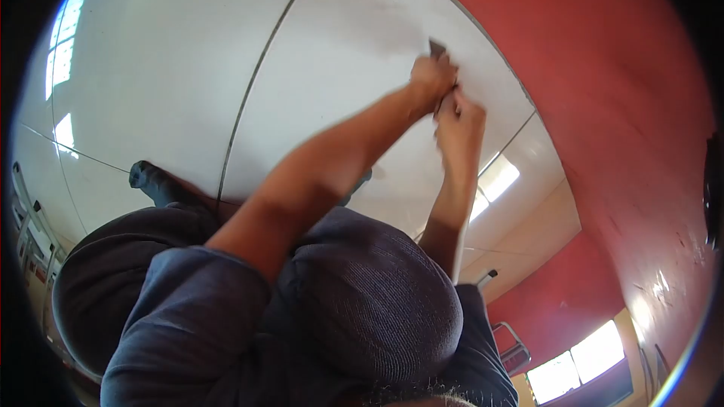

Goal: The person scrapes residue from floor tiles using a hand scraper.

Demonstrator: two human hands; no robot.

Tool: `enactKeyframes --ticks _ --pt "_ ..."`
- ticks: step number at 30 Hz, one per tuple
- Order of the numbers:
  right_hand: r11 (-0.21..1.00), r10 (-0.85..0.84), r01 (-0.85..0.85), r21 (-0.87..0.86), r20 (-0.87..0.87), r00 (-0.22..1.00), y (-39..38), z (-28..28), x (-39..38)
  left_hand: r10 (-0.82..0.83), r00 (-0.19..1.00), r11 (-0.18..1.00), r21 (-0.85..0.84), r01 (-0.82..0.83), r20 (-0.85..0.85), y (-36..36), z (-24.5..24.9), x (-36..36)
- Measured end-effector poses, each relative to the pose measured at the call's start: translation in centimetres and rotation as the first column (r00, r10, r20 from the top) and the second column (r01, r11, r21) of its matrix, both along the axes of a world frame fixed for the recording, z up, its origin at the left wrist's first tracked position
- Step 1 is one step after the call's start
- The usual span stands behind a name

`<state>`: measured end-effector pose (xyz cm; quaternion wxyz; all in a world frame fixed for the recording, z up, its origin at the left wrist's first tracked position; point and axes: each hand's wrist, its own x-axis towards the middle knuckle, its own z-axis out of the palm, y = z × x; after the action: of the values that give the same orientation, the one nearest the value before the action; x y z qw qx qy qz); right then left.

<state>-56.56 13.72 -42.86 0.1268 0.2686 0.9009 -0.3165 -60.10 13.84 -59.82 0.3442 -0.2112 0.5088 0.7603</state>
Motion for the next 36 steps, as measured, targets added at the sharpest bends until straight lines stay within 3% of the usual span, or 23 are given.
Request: enactKeyframes --ticks 3,5,7,10,13,16,19,22,23,24,25,27,28,30,31,32,33,35,36 --pt "1.000 -0.014 0.014 -0.011 0.007 1.000 0.7 -1.4 2.4 0.022 0.998 0.987 -0.160 -0.030 -0.051 -0.5 1.3 0.9" --pt "0.999 0.011 -0.011 0.030 -0.018 1.000 1.2 -1.4 1.0 0.024 0.970 0.999 -0.029 -0.018 0.240 -3.0 7.7 -3.1" --pt "0.995 0.023 -0.019 0.099 -0.038 0.999 1.7 -1.0 -1.0 0.009 0.895 0.998 0.057 -0.039 0.446 -3.0 10.6 -6.3" --pt "0.998 -0.015 0.015 0.067 0.009 1.000 2.1 -0.4 0.8 0.049 0.936 0.994 0.073 -0.079 0.348 -2.0 9.3 -2.6" --pt "0.998 -0.037 0.036 0.044 0.036 0.999 1.6 -0.8 2.5 0.128 0.866 0.979 0.079 -0.188 0.483 -3.1 9.5 0.0" --pt "0.993 0.056 -0.053 0.107 -0.030 0.998 2.6 -1.2 -0.8 0.014 0.963 0.999 0.034 -0.024 0.269 -2.0 8.9 -4.5" --pt "0.994 -0.008 0.018 0.109 -0.092 0.996 1.9 -0.4 -3.0 0.054 0.948 0.990 0.107 -0.092 0.313 -1.1 9.2 -6.2" --pt "0.995 0.062 -0.062 0.078 0.002 0.998 0.4 0.3 1.7 0.125 0.891 0.975 0.112 -0.191 0.437 -3.6 8.9 -0.5" --pt "0.995 0.063 -0.057 0.082 -0.076 0.995 -0.3 0.0 1.8 0.149 0.875 0.963 0.133 -0.234 0.460 -4.5 8.7 0.4" --pt "0.995 0.068 -0.055 0.088 -0.153 0.986 -1.1 -0.4 1.9 0.116 0.858 0.971 0.125 -0.204 0.500 -5.1 8.9 -0.1" --pt "0.974 0.175 -0.131 0.184 -0.251 0.952 -1.5 -0.3 1.1 0.055 0.912 0.992 0.083 -0.096 0.407 -5.7 9.2 -2.2" --pt "0.981 0.111 -0.110 0.161 0.001 0.994 -1.5 -0.1 -2.5 -0.112 0.963 0.993 -0.003 0.116 0.246 -6.0 9.6 -5.7" --pt "0.997 0.018 -0.016 0.074 -0.036 0.999 -2.1 0.5 -4.0 -0.021 0.957 0.998 0.058 0.004 0.289 -5.5 9.9 -5.3" --pt "0.989 0.096 -0.097 0.110 0.011 0.995 -1.4 2.0 -3.3 0.156 0.918 0.962 0.154 -0.224 0.365 -5.1 10.6 -5.8" --pt "0.982 0.141 -0.146 0.121 0.042 0.989 -1.6 2.8 -2.3 0.119 0.943 0.981 0.109 -0.160 0.310 -5.4 8.3 -3.7" --pt "0.990 0.086 -0.079 0.118 -0.051 0.995 -3.1 3.4 -1.0 0.079 0.963 0.994 0.057 -0.097 0.258 -5.7 6.0 -1.6" --pt "0.994 0.086 -0.080 0.074 -0.085 0.993 -3.5 2.1 0.3 0.162 0.816 0.964 0.087 -0.251 0.555 -7.2 9.5 -1.5" --pt "0.980 0.139 -0.146 0.137 0.062 0.988 -4.8 2.5 -1.4 0.094 0.925 0.993 0.025 -0.111 0.367 -8.9 9.7 -3.7" --pt "0.970 0.191 -0.189 0.154 0.006 0.982 -4.9 1.4 -2.6 0.032 0.958 0.999 -0.006 -0.032 0.284 -9.2 9.4 -4.2"
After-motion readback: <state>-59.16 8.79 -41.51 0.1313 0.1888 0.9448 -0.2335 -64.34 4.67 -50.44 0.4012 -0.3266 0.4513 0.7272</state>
